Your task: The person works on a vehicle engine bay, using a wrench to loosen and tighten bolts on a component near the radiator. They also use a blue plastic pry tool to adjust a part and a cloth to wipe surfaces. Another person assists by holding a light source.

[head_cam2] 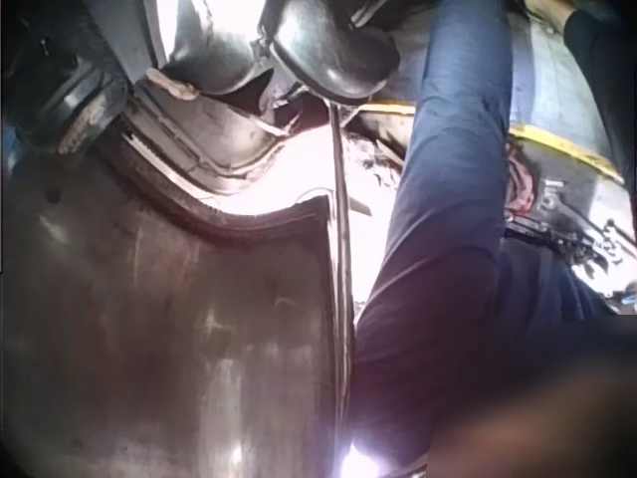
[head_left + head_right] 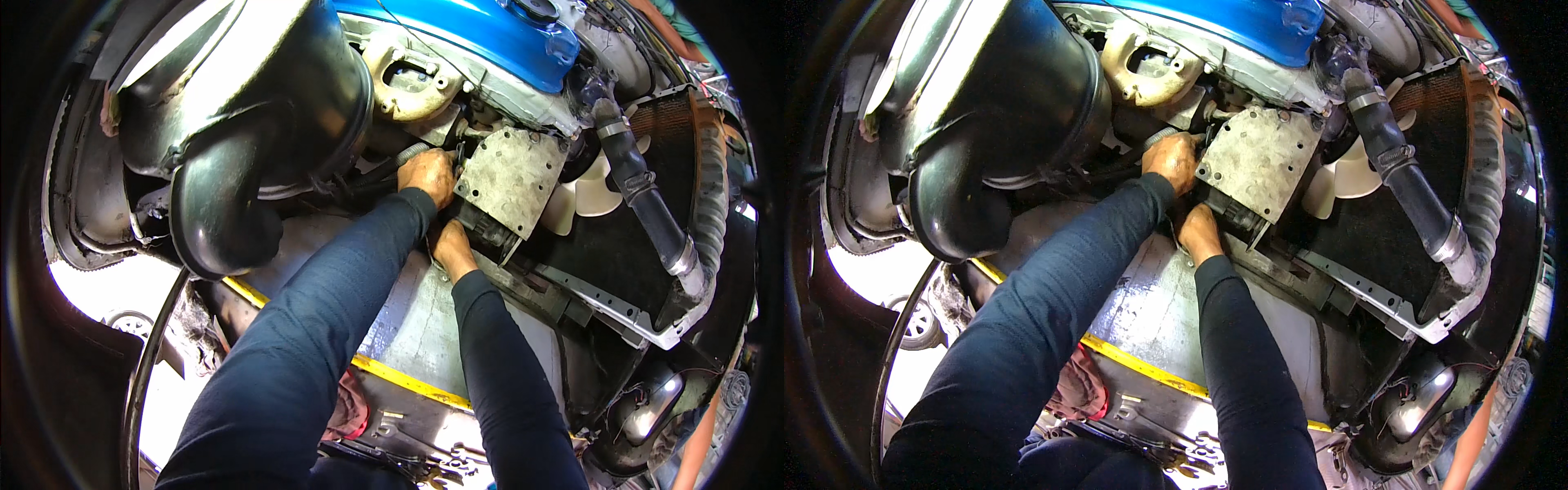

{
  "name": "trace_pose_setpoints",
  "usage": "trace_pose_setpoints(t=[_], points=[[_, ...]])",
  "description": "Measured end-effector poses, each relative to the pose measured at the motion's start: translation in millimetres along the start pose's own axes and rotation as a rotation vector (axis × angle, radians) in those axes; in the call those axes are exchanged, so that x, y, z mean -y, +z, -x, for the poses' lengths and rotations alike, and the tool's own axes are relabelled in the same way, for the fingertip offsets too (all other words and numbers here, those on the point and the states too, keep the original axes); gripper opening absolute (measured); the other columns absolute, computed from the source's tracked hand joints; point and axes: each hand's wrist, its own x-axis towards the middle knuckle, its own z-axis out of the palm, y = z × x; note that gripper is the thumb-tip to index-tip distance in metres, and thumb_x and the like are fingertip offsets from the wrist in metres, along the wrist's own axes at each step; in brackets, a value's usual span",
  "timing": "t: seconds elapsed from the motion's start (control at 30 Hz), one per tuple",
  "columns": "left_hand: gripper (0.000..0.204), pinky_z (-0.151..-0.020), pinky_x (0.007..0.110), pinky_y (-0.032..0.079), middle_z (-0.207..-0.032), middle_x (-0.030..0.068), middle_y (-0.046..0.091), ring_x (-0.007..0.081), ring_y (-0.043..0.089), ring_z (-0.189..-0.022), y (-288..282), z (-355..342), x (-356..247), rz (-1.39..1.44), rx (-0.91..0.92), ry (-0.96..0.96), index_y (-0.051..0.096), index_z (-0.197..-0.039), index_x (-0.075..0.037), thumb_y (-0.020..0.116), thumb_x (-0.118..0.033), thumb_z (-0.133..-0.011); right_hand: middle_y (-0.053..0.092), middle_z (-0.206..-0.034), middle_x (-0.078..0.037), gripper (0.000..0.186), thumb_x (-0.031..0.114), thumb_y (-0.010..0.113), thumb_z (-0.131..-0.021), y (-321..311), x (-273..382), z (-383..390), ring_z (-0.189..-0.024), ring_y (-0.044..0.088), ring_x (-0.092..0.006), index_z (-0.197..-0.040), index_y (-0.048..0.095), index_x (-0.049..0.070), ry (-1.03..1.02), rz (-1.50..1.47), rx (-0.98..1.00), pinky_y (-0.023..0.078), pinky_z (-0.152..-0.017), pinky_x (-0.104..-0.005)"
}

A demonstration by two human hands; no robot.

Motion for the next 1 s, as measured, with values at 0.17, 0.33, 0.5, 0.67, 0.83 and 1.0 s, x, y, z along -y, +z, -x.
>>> trace_pose_setpoints(t=[0.17,0.33,0.5,0.67,0.83,1.0], points=[[0.042,-0.096,0.041,0.054,-0.111,0.0203,0.074,0.0348,0.071,-0.106,-11.9,-16.4,12.4,0.156,0.232,-0.077,0.074,-0.122,-0.01,0.069,-0.039,-0.093,0.069,-0.111,-0.032,0.033,0.019,0.047,-0.098,-31.3,28.1,29.5,-0.11,0.066,-0.0469,-0.117,0.071,0.004,-0.099,0.229,-0.027,0.051,-0.097,-0.0499],[0.046,-0.097,0.04,0.052,-0.112,0.0223,0.073,0.0357,0.07,-0.105,-25.8,-21.2,20.7,0.222,0.354,-0.094,0.073,-0.12,-0.003,0.069,-0.04,-0.092,0.055,-0.14,-0.035,0.059,0.039,0.048,-0.101,-79.2,46.8,66.2,-0.133,0.052,-0.047,-0.126,0.064,-0.011,0.114,0.132,0.221,0.041,-0.114,-0.0463],[0.054,-0.105,0.04,0.05,-0.127,0.0239,0.068,0.0366,0.065,-0.121,-23.2,-15.5,9.5,-0.053,0.357,0.061,0.067,-0.129,-0.001,0.064,-0.041,-0.094,0.056,-0.139,-0.034,0.06,0.04,0.055,-0.099,-99.3,73.2,73.3,-0.132,0.056,-0.0446,-0.126,0.063,-0.012,0.127,0.027,0.24,0.043,-0.112,-0.0444],[0.05,-0.105,0.039,0.05,-0.127,0.0244,0.068,0.0354,0.065,-0.12,-28.5,-19.1,10.4,0.005,0.397,0.042,0.07,-0.125,0.0,0.064,-0.038,-0.093,0.059,-0.135,-0.035,0.059,0.038,0.068,-0.093,-113.7,72.8,78.2,-0.128,0.058,-0.0446,-0.125,0.064,-0.012,0.257,0.11,0.233,0.046,-0.108,-0.0433],[0.05,-0.103,0.04,0.051,-0.123,0.0242,0.07,0.0346,0.066,-0.118,-35.8,-16.9,10.0,0.139,0.399,-0.04,0.071,-0.122,0.0,0.066,-0.039,-0.091,0.062,-0.131,-0.034,0.054,0.03,0.073,-0.09,-103.2,68.5,80.1,-0.126,0.06,-0.0433,-0.124,0.066,-0.011,0.224,-0.172,0.191,0.047,-0.108,-0.0425],[0.053,-0.102,0.04,0.052,-0.123,0.0232,0.07,0.0348,0.067,-0.118,-30.6,-18.5,8.4,-0.053,0.396,0.05,0.07,-0.122,0.0,0.071,-0.04,-0.086,0.066,-0.125,-0.033,0.053,0.031,0.075,-0.089,-108.6,67.8,82.4,-0.122,0.063,-0.0418,-0.12,0.067,-0.011,0.196,-0.08,0.151,0.049,-0.106,-0.0428]])
